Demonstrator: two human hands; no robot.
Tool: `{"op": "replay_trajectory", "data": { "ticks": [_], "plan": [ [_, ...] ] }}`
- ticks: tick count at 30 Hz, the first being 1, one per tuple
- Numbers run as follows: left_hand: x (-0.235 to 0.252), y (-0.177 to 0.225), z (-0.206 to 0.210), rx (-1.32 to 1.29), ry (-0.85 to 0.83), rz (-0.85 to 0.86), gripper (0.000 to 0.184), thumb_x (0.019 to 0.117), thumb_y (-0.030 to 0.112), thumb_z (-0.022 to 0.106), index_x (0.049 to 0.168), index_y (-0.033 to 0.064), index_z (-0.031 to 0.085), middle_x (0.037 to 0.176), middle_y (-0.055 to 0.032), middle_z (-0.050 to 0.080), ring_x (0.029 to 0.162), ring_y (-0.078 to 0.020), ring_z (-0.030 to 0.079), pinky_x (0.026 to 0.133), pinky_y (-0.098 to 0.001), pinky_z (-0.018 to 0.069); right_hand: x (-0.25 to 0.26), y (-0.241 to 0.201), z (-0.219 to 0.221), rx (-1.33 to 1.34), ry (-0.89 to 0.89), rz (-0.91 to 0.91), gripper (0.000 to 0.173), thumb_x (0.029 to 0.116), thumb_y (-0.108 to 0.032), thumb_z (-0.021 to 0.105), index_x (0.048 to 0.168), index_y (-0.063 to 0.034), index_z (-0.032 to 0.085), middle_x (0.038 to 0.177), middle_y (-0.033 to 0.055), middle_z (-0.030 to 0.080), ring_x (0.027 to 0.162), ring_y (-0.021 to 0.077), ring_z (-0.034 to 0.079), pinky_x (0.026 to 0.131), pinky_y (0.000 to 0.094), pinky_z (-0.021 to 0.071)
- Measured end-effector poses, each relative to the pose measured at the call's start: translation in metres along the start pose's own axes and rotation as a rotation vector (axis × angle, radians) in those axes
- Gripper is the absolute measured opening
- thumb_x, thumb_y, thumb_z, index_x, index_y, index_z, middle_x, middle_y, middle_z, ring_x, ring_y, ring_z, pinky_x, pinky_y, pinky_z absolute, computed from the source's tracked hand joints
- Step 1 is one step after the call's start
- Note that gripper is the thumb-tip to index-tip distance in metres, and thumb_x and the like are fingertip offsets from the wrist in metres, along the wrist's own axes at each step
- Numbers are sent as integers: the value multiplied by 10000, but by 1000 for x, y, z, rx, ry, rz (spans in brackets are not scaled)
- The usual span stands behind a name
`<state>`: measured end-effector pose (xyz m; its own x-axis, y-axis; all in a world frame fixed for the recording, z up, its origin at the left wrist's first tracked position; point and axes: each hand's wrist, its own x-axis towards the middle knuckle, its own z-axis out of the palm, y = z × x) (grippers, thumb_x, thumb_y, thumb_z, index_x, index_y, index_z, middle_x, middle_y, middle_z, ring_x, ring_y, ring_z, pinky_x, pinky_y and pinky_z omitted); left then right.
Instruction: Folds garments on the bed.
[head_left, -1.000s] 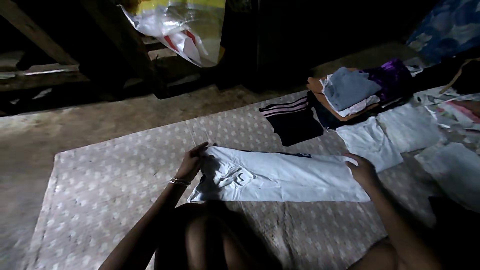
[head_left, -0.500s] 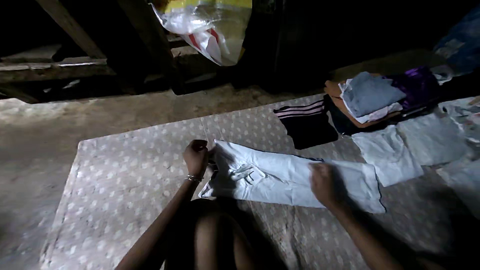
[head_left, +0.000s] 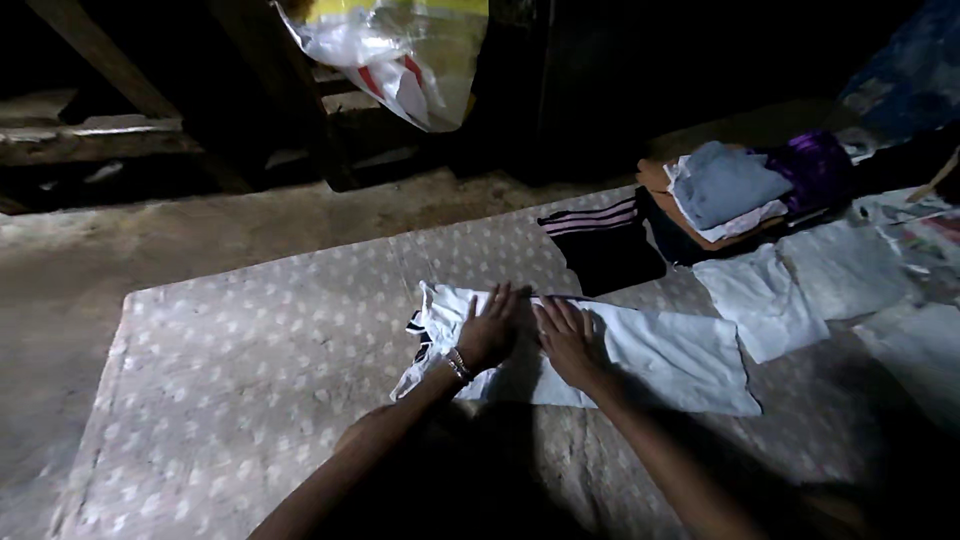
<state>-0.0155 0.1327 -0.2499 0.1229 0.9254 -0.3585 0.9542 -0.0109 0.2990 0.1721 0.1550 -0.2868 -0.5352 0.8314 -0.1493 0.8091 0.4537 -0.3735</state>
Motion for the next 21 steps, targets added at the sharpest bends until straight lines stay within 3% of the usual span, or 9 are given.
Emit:
{"op": "replay_trajectory", "data": {
  "ticks": [2,4,6,10,11,13,15,17,21],
  "plan": [
    [12,-5,15,-64,-23,45,652,1110,436,352,1649,119,166,1721,-107,101,1586,-339,52,1198,-684,86,-2,29,14,6,45,11,526,1114,-363,306,1622,-225,325,1692,39,263,1577,293,173,1228,670,64],
    [21,-36,24,-67,134,0,618,1101,462,366,1643,193,239,1709,-113,170,1575,-371,114,1171,-724,118,-11,72,14,-13,144,98,530,1113,-372,272,1622,-233,325,1690,64,264,1572,321,185,1218,691,83],
    [21,-65,23,-55,224,-123,623,1106,465,335,1651,197,198,1716,-117,125,1581,-364,79,1194,-697,70,-34,123,13,-51,228,197,551,1109,-375,238,1631,-209,297,1694,101,241,1570,344,183,1210,703,92],
    [25,-101,15,-34,299,-234,652,1109,463,319,1644,114,188,1711,-149,122,1575,-373,107,1213,-631,163,-84,195,-3,-109,274,337,557,1115,-336,228,1635,-142,268,1692,161,214,1556,397,198,1219,656,152],
    [22,-101,10,-39,286,-261,643,1117,435,309,1643,93,171,1711,-153,122,1577,-371,104,1213,-648,133,-93,203,-7,-103,271,388,559,1115,-334,233,1636,-134,258,1694,158,207,1557,394,197,1219,649,160],
    [13,-96,2,-25,295,-300,636,1120,406,328,1637,65,182,1701,-174,156,1574,-376,119,1191,-714,53,-108,203,-18,-78,244,539,571,1119,-358,244,1642,-130,230,1705,134,184,1564,379,180,1210,643,175],
    [-1,-78,0,-6,353,-288,656,1108,337,409,1611,-22,190,1678,-255,157,1560,-424,138,1180,-732,61,-117,193,-31,3,279,692,610,1114,-358,345,1608,-12,260,1669,212,244,1534,420,243,1225,587,207],
    [-18,-57,-2,-13,369,-245,720,1068,299,513,1607,-41,178,1679,-262,137,1561,-415,143,1186,-717,89,-118,174,-43,86,303,854,679,1094,-390,431,1542,105,308,1594,322,317,1493,467,299,1222,552,238],
    [-32,-53,4,-26,46,-265,834,1047,504,508,1641,61,127,1711,-184,65,1576,-392,64,1164,-738,121,-112,155,-64,108,131,985,707,1059,-467,488,1431,134,461,1508,336,433,1433,443,415,1174,567,325]
  ]
}}
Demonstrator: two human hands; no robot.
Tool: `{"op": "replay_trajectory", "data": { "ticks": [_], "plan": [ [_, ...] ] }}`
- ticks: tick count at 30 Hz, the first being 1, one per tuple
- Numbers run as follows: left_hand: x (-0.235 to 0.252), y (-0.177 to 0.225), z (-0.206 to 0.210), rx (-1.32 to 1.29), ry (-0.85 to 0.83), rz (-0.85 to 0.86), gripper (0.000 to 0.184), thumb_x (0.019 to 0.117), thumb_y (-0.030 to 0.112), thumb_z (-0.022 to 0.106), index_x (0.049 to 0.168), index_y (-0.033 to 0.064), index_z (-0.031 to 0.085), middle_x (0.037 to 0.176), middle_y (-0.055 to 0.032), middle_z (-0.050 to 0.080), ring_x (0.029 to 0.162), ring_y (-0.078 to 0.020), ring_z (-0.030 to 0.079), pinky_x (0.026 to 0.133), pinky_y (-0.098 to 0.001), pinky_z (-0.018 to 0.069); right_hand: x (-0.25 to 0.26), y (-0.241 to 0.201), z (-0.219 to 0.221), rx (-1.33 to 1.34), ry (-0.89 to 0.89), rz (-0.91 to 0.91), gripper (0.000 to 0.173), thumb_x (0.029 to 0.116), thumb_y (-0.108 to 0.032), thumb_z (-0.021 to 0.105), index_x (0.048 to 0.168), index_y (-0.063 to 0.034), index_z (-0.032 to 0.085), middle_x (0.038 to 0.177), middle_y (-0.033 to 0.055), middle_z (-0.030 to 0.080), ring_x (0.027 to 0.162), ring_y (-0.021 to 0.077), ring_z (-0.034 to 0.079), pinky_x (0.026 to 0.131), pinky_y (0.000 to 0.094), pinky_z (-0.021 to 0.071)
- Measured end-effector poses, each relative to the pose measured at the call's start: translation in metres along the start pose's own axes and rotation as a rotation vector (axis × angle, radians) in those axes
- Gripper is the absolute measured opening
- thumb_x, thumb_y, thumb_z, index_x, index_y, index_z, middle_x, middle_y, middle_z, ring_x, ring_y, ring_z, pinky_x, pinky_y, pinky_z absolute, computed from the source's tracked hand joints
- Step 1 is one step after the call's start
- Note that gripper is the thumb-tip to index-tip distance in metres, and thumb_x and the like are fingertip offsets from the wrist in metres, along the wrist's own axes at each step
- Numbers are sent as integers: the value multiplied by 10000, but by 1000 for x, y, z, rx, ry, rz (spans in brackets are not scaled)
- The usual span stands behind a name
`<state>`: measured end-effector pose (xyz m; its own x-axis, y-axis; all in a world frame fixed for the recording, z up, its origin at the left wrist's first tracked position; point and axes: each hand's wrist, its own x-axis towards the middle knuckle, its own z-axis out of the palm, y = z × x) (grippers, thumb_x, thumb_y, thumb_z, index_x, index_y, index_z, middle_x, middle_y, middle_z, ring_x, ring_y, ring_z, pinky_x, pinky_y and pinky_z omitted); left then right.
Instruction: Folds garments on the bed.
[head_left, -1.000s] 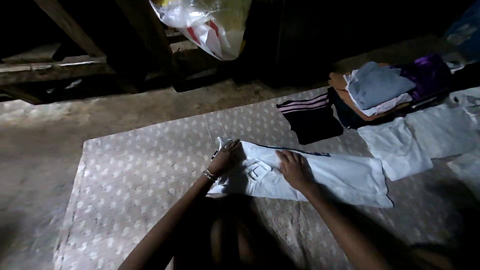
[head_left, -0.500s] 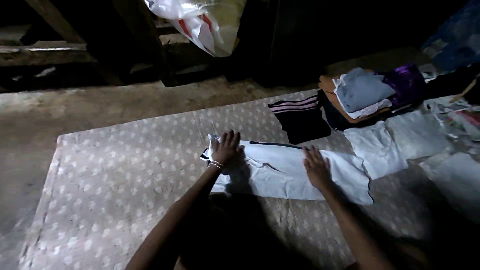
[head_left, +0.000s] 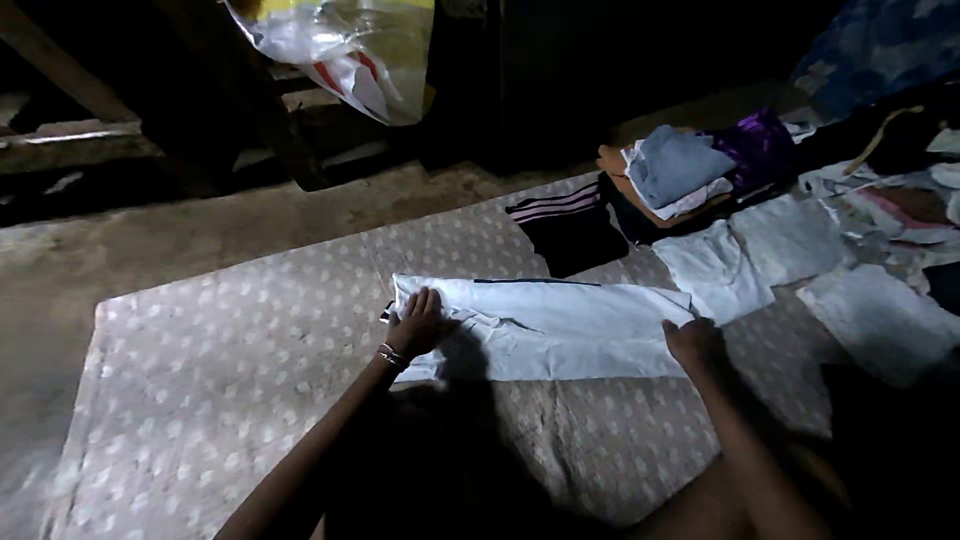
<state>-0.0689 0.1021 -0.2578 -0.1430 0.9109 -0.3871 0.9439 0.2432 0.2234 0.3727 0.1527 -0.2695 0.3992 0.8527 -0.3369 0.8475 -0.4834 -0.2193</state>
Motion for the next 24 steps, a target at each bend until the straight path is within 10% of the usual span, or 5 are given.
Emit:
{"op": "replay_trajectory", "data": {
  "ticks": [5,9,15,20,24],
  "plan": [
    [-14,34,1,-192,82,93,817,975,304,677,1552,-111,272,1601,-393,205,1515,-523,182,1200,-680,139,22,40,-5,715,-181,89,508,931,-203,739,1321,71,565,1308,231,600,1190,303,580,997,496,483],
    [-26,106,8,-1069,-149,193,506,1070,128,492,1527,-44,359,1517,-228,456,1346,-226,514,1113,-328,419,16,45,-22,1103,-220,98,394,934,-54,634,1310,15,537,1165,166,613,984,212,613,828,411,537],
    [3,143,55,-2044,-608,-12,899,1015,684,27,1389,-4,470,1174,-191,688,1043,-302,698,898,-433,568,-48,-20,-69,1027,-478,-544,370,1056,-123,420,1390,1,522,1085,16,655,893,69,646,778,248,559],
    [-3,173,66,-1864,-271,-77,383,1118,340,316,1114,73,590,837,-24,656,727,-96,642,661,-272,550,-58,-32,-55,841,-321,-579,358,1079,-160,440,1346,38,574,1119,121,658,909,147,652,771,310,553],
    [-2,175,78,-1554,-134,90,218,1020,-9,494,1228,-45,551,911,-48,638,764,-76,615,717,-264,542,-51,-24,-2,649,-40,-625,378,1054,-115,502,1363,95,564,1314,299,599,1188,344,607,1012,428,495]
  ]
}}
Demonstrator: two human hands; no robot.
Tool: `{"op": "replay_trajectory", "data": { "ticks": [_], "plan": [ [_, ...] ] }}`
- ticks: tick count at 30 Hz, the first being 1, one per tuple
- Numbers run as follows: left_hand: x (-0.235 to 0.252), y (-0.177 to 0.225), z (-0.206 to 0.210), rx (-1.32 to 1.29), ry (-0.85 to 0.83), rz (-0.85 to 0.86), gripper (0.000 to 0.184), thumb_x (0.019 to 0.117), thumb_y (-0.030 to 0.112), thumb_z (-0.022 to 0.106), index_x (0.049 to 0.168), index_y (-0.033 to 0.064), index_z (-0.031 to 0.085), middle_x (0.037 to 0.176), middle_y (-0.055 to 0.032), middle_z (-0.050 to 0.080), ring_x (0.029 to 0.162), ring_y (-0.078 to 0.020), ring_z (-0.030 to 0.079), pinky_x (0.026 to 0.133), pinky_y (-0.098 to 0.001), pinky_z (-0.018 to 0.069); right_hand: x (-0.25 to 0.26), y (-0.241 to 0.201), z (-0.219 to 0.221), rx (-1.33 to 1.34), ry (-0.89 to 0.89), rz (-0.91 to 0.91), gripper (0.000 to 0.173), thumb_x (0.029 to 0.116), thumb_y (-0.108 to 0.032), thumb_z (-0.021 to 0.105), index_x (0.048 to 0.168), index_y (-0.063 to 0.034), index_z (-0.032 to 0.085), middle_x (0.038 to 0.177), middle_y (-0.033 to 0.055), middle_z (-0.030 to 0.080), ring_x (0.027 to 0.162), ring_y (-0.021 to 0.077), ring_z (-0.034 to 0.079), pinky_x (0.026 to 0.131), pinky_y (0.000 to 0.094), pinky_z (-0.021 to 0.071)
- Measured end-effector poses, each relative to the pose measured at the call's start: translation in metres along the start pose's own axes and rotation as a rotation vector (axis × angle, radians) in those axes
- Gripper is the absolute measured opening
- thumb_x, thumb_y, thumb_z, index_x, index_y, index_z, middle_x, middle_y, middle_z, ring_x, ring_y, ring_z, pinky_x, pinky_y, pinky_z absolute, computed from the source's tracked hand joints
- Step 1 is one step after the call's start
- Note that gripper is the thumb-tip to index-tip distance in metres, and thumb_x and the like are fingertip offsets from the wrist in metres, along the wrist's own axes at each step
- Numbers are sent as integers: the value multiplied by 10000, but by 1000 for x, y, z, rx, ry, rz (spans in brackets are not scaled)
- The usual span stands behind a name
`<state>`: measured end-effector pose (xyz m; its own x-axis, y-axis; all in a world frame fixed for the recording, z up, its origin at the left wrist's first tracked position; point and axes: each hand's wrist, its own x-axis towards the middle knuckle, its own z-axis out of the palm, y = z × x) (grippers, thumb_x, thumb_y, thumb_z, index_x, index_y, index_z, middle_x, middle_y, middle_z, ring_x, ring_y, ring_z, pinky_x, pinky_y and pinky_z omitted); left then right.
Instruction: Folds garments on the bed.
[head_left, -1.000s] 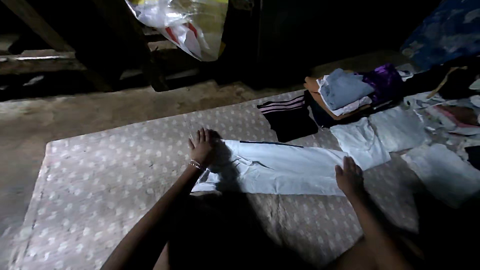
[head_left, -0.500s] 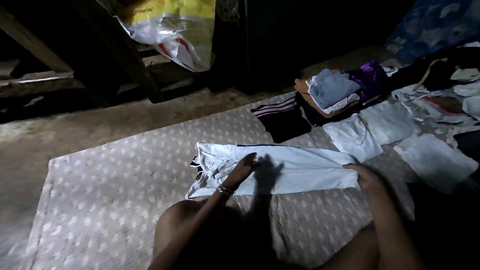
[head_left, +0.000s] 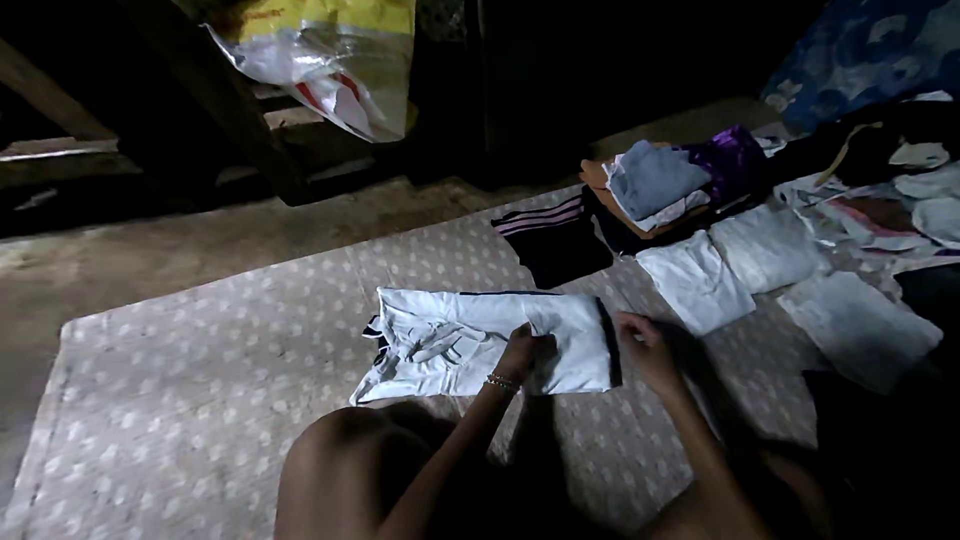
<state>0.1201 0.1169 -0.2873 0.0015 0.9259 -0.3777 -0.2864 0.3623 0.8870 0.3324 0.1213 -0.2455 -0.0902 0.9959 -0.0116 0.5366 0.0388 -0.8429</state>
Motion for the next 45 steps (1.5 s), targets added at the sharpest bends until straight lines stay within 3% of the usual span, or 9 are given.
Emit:
{"op": "replay_trajectory", "data": {
  "ticks": [3,7,13,16,25,28,33,38,45],
  "plan": [
    [-1,12,-2,30,67,53,208,996,-41,502,1195,-43,563,884,-38,624,725,-56,597,679,-236,526,-6,13,25,-266,-35,-111,503,1060,-213,508,1518,-11,464,1595,222,393,1473,370,393,1204,530,318],
    [6,7,-28,89,66,23,497,1008,-36,481,1494,-25,378,1189,-147,621,893,-109,627,784,-293,545,-5,25,47,-618,-354,-83,645,1095,-452,358,1654,-174,195,1729,55,94,1594,291,50,1253,611,33],
    [-1,4,-30,113,94,65,590,995,-65,495,1549,-19,301,1396,-216,531,1056,-143,625,893,-288,529,-9,13,49,-377,-158,63,668,1081,-355,483,1591,23,276,1631,246,308,1500,360,347,1222,473,293],
    [-7,5,-24,210,105,75,633,977,-49,508,1558,-35,258,1211,-226,587,938,-144,609,839,-293,515,-5,-1,47,-193,-45,215,728,1027,-306,624,1546,88,300,1457,328,481,1337,422,510,1131,493,403],
    [-8,4,-25,326,-78,74,738,993,-27,481,1607,-21,71,1367,-266,540,1161,-186,604,1003,-318,491,21,30,49,342,-107,335,751,893,-4,726,1531,44,333,1479,282,470,1327,323,527,1088,442,467],
    [-9,3,-24,308,-109,62,778,975,-42,471,1611,-2,24,1324,-243,549,1107,-157,609,961,-308,505,22,36,50,348,-142,124,830,963,-129,652,1633,-40,170,1682,188,206,1530,236,289,1220,381,316],
    [-13,17,-26,434,109,3,639,1015,14,525,1579,-10,227,1224,-240,635,968,-203,638,839,-351,515,25,44,44,263,-274,91,609,944,-42,663,1523,-83,480,1614,94,407,1483,172,385,1200,360,348],
    [-58,46,-11,975,183,-10,501,1038,124,513,1515,14,407,1244,-201,684,1076,-379,686,938,-562,523,22,50,27,408,-263,120,668,877,94,627,1514,-14,461,1598,161,407,1437,181,441,1150,329,408],
    [-79,57,6,306,-188,-146,354,1094,124,425,1412,-18,486,1193,-158,675,977,-183,693,854,-344,562,-15,30,-82,-28,-89,260,700,817,162,650,1477,-36,528,1526,237,475,1404,354,465,1126,516,402]
  ]
}}
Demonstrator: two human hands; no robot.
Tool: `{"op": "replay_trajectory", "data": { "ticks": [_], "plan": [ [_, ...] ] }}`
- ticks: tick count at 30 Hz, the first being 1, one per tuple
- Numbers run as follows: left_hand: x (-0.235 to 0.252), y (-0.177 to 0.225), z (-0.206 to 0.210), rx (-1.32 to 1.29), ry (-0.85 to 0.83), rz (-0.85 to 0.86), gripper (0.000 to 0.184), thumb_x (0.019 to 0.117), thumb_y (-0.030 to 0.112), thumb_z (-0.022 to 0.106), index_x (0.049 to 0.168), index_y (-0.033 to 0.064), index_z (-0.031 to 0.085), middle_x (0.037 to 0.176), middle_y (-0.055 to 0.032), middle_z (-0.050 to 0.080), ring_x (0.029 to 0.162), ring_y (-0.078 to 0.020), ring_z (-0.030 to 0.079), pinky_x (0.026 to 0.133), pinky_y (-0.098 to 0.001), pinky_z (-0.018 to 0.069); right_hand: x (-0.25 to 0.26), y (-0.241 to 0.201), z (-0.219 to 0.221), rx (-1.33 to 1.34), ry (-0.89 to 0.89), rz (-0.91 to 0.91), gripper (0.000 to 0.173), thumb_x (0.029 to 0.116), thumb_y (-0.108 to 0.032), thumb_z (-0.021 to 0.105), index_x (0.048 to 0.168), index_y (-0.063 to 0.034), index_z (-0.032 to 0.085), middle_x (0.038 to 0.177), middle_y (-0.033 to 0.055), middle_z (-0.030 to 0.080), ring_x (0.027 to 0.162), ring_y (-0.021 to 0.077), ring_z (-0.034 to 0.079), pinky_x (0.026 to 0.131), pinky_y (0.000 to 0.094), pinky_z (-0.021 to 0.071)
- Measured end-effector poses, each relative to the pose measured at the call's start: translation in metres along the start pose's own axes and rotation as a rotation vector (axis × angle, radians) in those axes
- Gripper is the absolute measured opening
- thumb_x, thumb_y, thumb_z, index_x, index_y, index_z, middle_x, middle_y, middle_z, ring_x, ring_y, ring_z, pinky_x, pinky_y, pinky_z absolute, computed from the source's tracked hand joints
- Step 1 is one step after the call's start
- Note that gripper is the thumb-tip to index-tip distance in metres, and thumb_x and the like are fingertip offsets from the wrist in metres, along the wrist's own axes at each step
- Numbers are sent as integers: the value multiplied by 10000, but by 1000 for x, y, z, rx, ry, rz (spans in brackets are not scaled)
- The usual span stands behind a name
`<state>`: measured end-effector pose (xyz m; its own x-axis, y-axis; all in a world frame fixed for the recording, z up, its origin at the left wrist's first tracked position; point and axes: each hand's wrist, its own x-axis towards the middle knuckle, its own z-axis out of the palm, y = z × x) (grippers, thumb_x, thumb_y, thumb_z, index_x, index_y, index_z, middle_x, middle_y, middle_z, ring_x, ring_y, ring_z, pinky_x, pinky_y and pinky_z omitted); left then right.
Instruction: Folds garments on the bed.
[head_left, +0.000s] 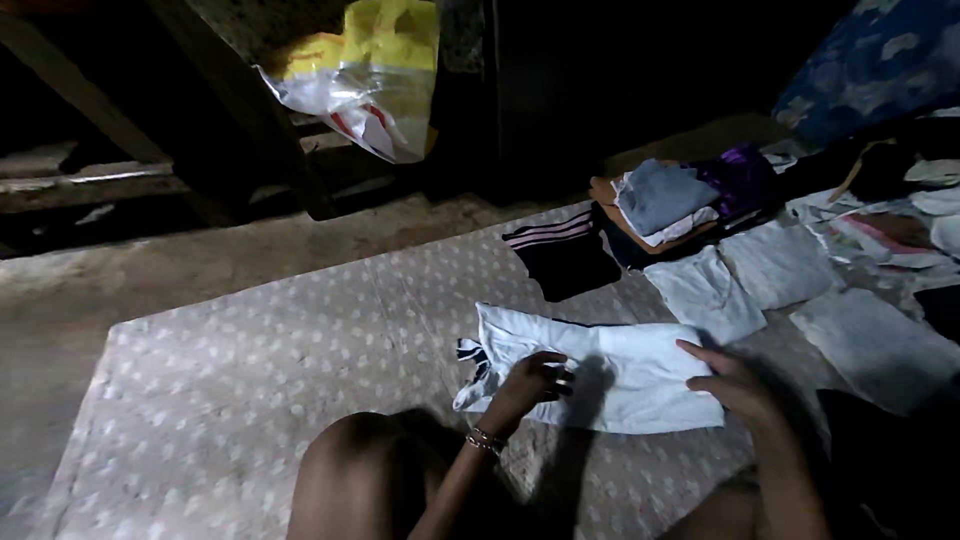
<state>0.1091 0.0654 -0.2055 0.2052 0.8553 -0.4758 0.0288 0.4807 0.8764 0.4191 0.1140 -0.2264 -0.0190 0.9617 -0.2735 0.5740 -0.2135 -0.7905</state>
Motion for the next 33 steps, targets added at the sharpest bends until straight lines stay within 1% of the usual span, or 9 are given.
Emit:
{"op": "replay_trajectory", "data": {
  "ticks": [4,7,12,17,22,26,28,31,33],
  "plan": [
    [26,-12,-17,-425,-81,-35,670,1104,483,93,1452,54,472,1267,-130,670,1052,-232,693,870,-391,565,-52,-78,27,39,-84,-177,584,957,21,580,1525,-39,456,1525,190,490,1206,235,629,965,381,542],
    [37,-26,-41,-702,-91,-55,842,1025,663,24,1304,67,550,1033,-99,741,878,-200,732,726,-357,605,-53,-111,67,223,-406,-342,527,1017,-98,521,1538,-70,444,1524,129,500,996,137,708,805,305,603],
    [42,-42,-62,-329,111,17,330,1084,96,401,1396,17,473,1103,-56,671,920,-84,662,825,-286,561,-34,-95,98,75,-241,-406,379,1044,-102,506,1395,12,589,1390,210,599,1141,225,656,964,329,535],
    [28,-29,-64,-247,222,52,255,1085,61,389,1287,19,539,897,-6,647,720,-43,625,673,-220,544,-20,-51,139,-239,113,-537,366,1014,-98,544,1333,59,630,1446,257,559,1314,393,579,1090,505,470],
    [43,-47,-82,-78,587,139,187,1025,27,520,1168,-65,599,856,-64,625,677,-80,602,640,-249,531,-5,-25,180,-438,-107,-474,706,1044,-395,529,1567,38,337,1654,227,275,1549,385,228,1250,567,167],
    [31,-42,-57,587,775,187,365,1022,102,560,1348,-63,573,1237,-260,660,1111,-370,667,967,-522,521,-12,-31,181,-511,-48,-418,801,1031,-507,485,1606,5,261,1687,212,185,1574,380,131,1215,687,57],
    [29,-40,-26,869,808,293,467,975,35,576,1420,-89,513,1436,-324,518,1317,-493,520,1086,-617,404,-12,-30,183,-545,5,-445,780,1018,-429,530,1608,4,258,1690,218,164,1576,383,116,1202,717,7],
    [57,-54,-5,1115,721,385,517,1031,229,494,1503,18,489,1584,-205,420,1483,-423,364,1186,-675,204,0,-26,185,-554,-126,-354,716,1008,-222,543,1638,-99,225,1724,117,80,1595,294,5,1231,629,-65],
    [75,-73,-22,1140,683,225,649,1057,492,353,1589,122,381,1669,-91,303,1556,-343,224,1218,-648,99,2,-19,186,-568,-39,-294,578,1081,-424,384,1626,-243,315,1714,51,185,1586,300,121,1250,607,78]
  ]
}}
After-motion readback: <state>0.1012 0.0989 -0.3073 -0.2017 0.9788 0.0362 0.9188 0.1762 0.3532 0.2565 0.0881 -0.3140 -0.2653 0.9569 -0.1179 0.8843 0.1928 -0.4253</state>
